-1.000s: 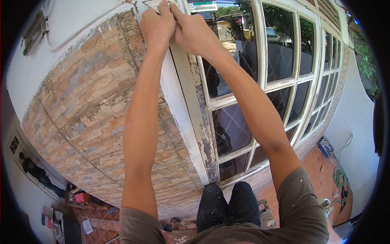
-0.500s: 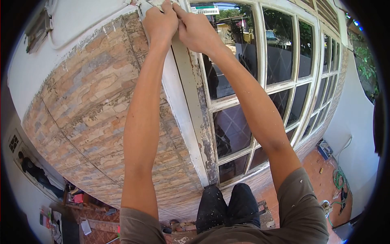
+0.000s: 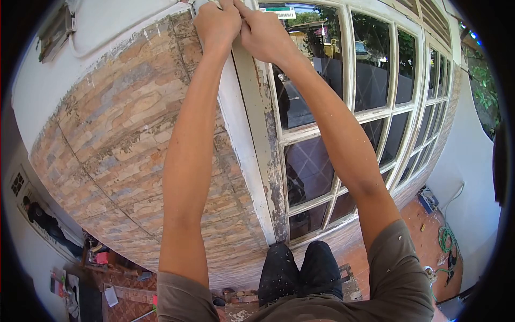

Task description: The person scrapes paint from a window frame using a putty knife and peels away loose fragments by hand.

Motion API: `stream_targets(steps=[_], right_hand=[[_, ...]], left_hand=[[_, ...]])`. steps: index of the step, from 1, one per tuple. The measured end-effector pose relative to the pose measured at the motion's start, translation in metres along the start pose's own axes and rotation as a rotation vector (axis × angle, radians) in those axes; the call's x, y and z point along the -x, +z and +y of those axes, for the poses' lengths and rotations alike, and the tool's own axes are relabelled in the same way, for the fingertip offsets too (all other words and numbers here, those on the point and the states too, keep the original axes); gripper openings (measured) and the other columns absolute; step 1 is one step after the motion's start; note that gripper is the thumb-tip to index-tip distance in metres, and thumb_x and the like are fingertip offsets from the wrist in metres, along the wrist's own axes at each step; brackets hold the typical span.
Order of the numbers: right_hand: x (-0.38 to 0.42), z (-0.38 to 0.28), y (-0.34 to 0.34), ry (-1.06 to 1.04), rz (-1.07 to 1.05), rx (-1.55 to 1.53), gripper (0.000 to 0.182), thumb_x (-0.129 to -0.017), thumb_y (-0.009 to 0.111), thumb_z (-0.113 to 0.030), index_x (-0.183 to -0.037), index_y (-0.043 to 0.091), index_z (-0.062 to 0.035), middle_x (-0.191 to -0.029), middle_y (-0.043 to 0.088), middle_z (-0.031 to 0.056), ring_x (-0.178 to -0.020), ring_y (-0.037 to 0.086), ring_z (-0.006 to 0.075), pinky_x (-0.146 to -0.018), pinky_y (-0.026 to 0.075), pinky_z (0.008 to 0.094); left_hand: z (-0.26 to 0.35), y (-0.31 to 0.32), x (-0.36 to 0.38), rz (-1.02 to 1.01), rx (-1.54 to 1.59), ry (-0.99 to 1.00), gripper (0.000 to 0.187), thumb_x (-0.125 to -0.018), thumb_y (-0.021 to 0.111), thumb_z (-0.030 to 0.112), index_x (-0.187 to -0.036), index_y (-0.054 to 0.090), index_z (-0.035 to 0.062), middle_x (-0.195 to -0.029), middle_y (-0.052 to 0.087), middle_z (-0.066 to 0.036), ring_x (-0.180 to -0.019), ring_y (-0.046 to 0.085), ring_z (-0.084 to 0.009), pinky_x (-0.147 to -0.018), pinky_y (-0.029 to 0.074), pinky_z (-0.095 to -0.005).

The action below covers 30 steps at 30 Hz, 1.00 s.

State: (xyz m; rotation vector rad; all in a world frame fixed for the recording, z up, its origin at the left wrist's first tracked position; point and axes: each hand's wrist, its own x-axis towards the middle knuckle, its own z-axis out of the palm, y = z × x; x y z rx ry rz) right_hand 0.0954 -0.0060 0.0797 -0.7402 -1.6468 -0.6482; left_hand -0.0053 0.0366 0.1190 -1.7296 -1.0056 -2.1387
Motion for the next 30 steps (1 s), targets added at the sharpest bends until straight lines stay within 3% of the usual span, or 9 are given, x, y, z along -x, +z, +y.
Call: stream_targets(steps=[2,4,12,14,20,23,30], right_hand=[[0.008,-0.007,-0.003,-0.015,-0.001,-0.034,0.042,-0.090,0.047,-0.012,-0.129,0.046,0.0022,-0.080,0.062,0.0320,-0.078,0.063,0.0470,-0.074,0.051,0.0523],[0.012,-0.011,-0.005,0.001,-0.078,0.002,0.043,-0.090,0.047,-0.013,-0.131,0.046,0.0018,-0.080,0.062,0.0323,-0.078,0.063,0.0468,-0.074,0.051,0.0513],[-0.005,0.004,-0.001,-0.049,0.012,0.033,0.044,-0.089,0.047,-0.012,-0.131,0.048,0.0021,-0.081,0.063,0.0315,-0.078,0.063,0.0463,-0.076,0.051,0.0499],[-0.001,0.004,0.003,-0.043,0.029,0.026,0.045,-0.089,0.047,-0.012,-0.131,0.048,0.0023,-0.081,0.063,0.0311,-0.078,0.063,0.0461,-0.076,0.051,0.0497],[-0.005,0.006,0.003,-0.073,-0.025,-0.004,0.045,-0.088,0.047,-0.013,-0.131,0.048,0.0031,-0.082,0.064,0.0302,-0.077,0.063,0.0457,-0.075,0.052,0.0490],[-0.011,0.002,0.004,-0.091,0.032,0.025,0.046,-0.088,0.047,-0.013,-0.131,0.048,0.0023,-0.082,0.064,0.0301,-0.077,0.063,0.0454,-0.074,0.052,0.0493],[-0.009,0.001,0.002,-0.046,-0.008,0.017,0.042,-0.089,0.047,-0.014,-0.128,0.051,0.0008,-0.082,0.064,0.0301,-0.079,0.063,0.0457,-0.076,0.052,0.0503]], left_hand=[[0.000,-0.010,0.004,-0.107,0.086,-0.083,0.054,-0.089,0.058,0.042,-0.088,0.064,-0.0122,-0.091,0.067,-0.028,-0.086,0.066,-0.0371,-0.079,0.049,-0.0438],[0.000,-0.016,0.012,-0.094,0.141,-0.107,0.055,-0.089,0.058,0.042,-0.090,0.064,-0.0124,-0.093,0.066,-0.029,-0.087,0.065,-0.0381,-0.080,0.048,-0.0444],[0.003,-0.001,0.000,-0.042,0.118,-0.090,0.056,-0.089,0.057,0.044,-0.089,0.064,-0.0121,-0.096,0.066,-0.030,-0.094,0.063,-0.0413,-0.085,0.047,-0.0463],[-0.002,0.000,0.003,0.051,0.021,-0.014,0.054,-0.090,0.053,0.042,-0.092,0.064,-0.0111,-0.088,0.063,-0.036,-0.089,0.062,-0.0497,-0.082,0.048,-0.0517],[-0.002,0.001,-0.001,0.036,0.019,-0.084,0.054,-0.089,0.054,0.042,-0.086,0.065,-0.0110,-0.087,0.063,-0.036,-0.088,0.063,-0.0496,-0.081,0.048,-0.0519],[0.001,0.002,-0.010,0.060,0.039,-0.018,0.053,-0.089,0.054,0.041,-0.085,0.064,-0.0109,-0.086,0.063,-0.035,-0.087,0.063,-0.0494,-0.079,0.048,-0.0519],[-0.003,0.000,-0.008,-0.004,0.020,-0.047,0.052,-0.089,0.054,0.040,-0.088,0.064,-0.0113,-0.088,0.064,-0.035,-0.089,0.062,-0.0494,-0.081,0.048,-0.0515]])
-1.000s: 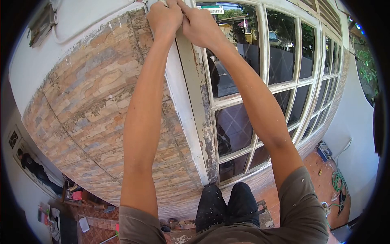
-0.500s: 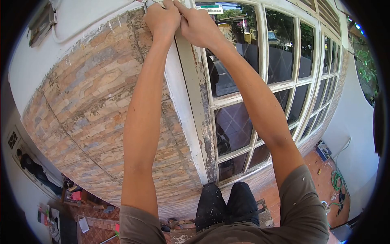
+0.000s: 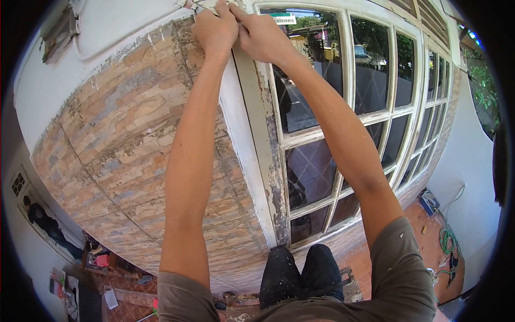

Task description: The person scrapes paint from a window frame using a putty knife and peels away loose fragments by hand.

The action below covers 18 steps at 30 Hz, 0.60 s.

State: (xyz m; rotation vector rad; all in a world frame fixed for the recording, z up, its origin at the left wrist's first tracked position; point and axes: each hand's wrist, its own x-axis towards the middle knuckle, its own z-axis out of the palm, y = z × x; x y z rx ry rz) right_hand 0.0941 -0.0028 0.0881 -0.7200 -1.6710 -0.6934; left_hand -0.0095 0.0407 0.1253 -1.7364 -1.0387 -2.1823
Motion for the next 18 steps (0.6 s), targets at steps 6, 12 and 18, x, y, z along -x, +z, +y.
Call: stream_targets(steps=[6,12,18], right_hand=[[-0.010,0.001,-0.008,-0.018,0.005,-0.037,0.050,-0.088,0.047,-0.013,-0.131,0.043,0.0116,-0.087,0.059,0.0382,-0.084,0.060,0.0515,-0.074,0.047,0.0549],[0.002,0.006,-0.006,-0.033,-0.002,0.026,0.042,-0.088,0.047,-0.014,-0.127,0.050,0.0014,-0.085,0.064,0.0298,-0.080,0.063,0.0461,-0.076,0.052,0.0509],[0.001,0.000,-0.003,-0.004,0.007,-0.127,0.049,-0.088,0.046,-0.014,-0.130,0.044,0.0112,-0.087,0.059,0.0379,-0.084,0.060,0.0512,-0.075,0.047,0.0545]], left_hand=[[0.009,0.004,-0.010,0.032,0.043,0.030,0.053,-0.090,0.053,0.041,-0.092,0.063,-0.0115,-0.092,0.063,-0.036,-0.094,0.062,-0.0490,-0.083,0.047,-0.0517],[0.005,0.002,0.002,0.003,-0.024,0.014,0.055,-0.089,0.058,0.042,-0.089,0.063,-0.0123,-0.089,0.067,-0.026,-0.083,0.066,-0.0333,-0.075,0.049,-0.0425],[0.001,0.003,0.000,0.037,-0.035,0.046,0.052,-0.089,0.052,0.040,-0.093,0.064,-0.0110,-0.091,0.063,-0.035,-0.091,0.062,-0.0490,-0.083,0.049,-0.0507]])
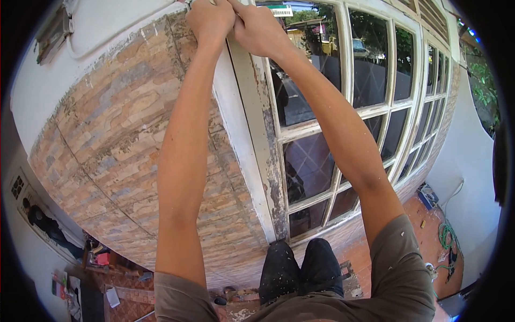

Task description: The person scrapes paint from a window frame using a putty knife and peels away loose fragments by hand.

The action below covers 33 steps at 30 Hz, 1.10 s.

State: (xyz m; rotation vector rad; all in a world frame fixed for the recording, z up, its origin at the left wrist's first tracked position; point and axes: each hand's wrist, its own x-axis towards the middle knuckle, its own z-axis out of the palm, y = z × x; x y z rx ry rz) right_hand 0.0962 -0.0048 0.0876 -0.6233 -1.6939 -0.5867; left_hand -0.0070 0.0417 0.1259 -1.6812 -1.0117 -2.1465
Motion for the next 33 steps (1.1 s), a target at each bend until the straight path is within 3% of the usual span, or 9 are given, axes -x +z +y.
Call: stream_targets(steps=[18,22,24,26,27,28,30,31,33], right_hand=[[-0.018,0.016,-0.002,-0.039,0.114,0.073,0.045,-0.088,0.045,-0.012,-0.127,0.048,0.0098,-0.084,0.059,0.0375,-0.081,0.060,0.0518,-0.073,0.046,0.0564],[0.037,-0.021,-0.032,-0.056,0.109,-0.091,0.056,-0.086,0.054,-0.012,-0.136,0.038,0.0086,-0.085,0.062,0.0327,-0.078,0.062,0.0482,-0.069,0.048,0.0547],[0.089,-0.045,-0.044,0.066,-0.010,0.024,0.050,-0.085,0.055,-0.008,-0.132,0.045,0.0013,-0.073,0.061,0.0269,-0.070,0.062,0.0444,-0.066,0.048,0.0496],[0.159,-0.053,-0.054,0.154,-0.083,-0.019,0.064,-0.083,0.058,-0.004,-0.142,0.036,-0.0033,-0.070,0.060,0.0251,-0.066,0.060,0.0424,-0.059,0.046,0.0452],[0.195,-0.062,-0.067,0.354,-0.207,-0.074,0.069,-0.082,0.058,-0.003,-0.145,0.031,-0.0039,-0.070,0.060,0.0232,-0.064,0.062,0.0374,-0.057,0.046,0.0424],[0.235,-0.073,-0.083,0.558,-0.332,-0.130,0.074,-0.081,0.059,-0.002,-0.148,0.027,-0.0044,-0.069,0.060,0.0213,-0.063,0.063,0.0325,-0.056,0.046,0.0396],[0.323,-0.075,-0.103,0.693,-0.180,-0.265,0.070,-0.084,0.055,-0.002,-0.149,0.030,-0.0058,-0.057,0.057,0.0050,-0.043,0.048,0.0142,-0.045,0.038,0.0289],[0.365,-0.079,-0.120,0.918,-0.129,-0.416,0.072,-0.083,0.056,-0.004,-0.150,0.028,-0.0055,-0.061,0.061,0.0029,-0.043,0.049,0.0125,-0.044,0.039,0.0257],[0.410,-0.081,-0.146,1.160,-0.077,-0.560,0.075,-0.083,0.057,-0.006,-0.151,0.026,-0.0052,-0.066,0.064,0.0007,-0.044,0.051,0.0108,-0.044,0.040,0.0224]], left_hand=[[0.013,0.015,-0.019,-0.016,0.055,0.064,0.057,-0.090,0.052,0.046,-0.091,0.065,-0.0095,-0.092,0.064,-0.034,-0.094,0.062,-0.0470,-0.084,0.048,-0.0506],[0.034,-0.031,0.039,-0.126,0.115,0.041,0.060,-0.089,0.054,0.051,-0.091,0.065,-0.0084,-0.088,0.065,-0.032,-0.090,0.065,-0.0437,-0.083,0.047,-0.0513],[0.026,-0.052,0.090,-0.347,0.282,-0.080,0.052,-0.092,0.056,0.041,-0.090,0.065,-0.0105,-0.080,0.067,-0.019,-0.070,0.064,-0.0221,-0.063,0.048,-0.0365],[0.015,-0.058,0.172,-0.338,0.319,-0.093,0.053,-0.093,0.055,0.038,-0.069,0.057,-0.0094,-0.063,0.060,-0.024,-0.061,0.062,-0.0335,-0.059,0.046,-0.0448],[0.020,-0.064,0.220,-0.296,0.512,-0.049,0.052,-0.094,0.056,0.038,-0.070,0.059,-0.0082,-0.057,0.057,-0.019,-0.051,0.057,-0.0277,-0.050,0.041,-0.0400],[0.006,-0.071,0.264,-0.548,0.431,-0.159,0.048,-0.093,0.058,0.038,-0.074,0.063,-0.0054,-0.057,0.058,-0.015,-0.048,0.056,-0.0228,-0.047,0.041,-0.0373],[-0.016,-0.087,0.353,-0.881,0.527,-0.252,0.039,-0.087,0.068,0.038,-0.077,0.063,0.0012,-0.057,0.058,-0.006,-0.046,0.052,-0.0140,-0.045,0.038,-0.0314],[-0.007,-0.107,0.375,-1.082,0.642,-0.521,0.035,-0.083,0.074,0.035,-0.080,0.062,0.0030,-0.062,0.059,-0.002,-0.050,0.053,-0.0098,-0.047,0.039,-0.0280],[-0.025,-0.108,0.417,-1.278,0.689,-0.604,0.031,-0.082,0.076,0.032,-0.086,0.062,0.0049,-0.069,0.062,0.000,-0.056,0.054,-0.0066,-0.050,0.039,-0.0250]])
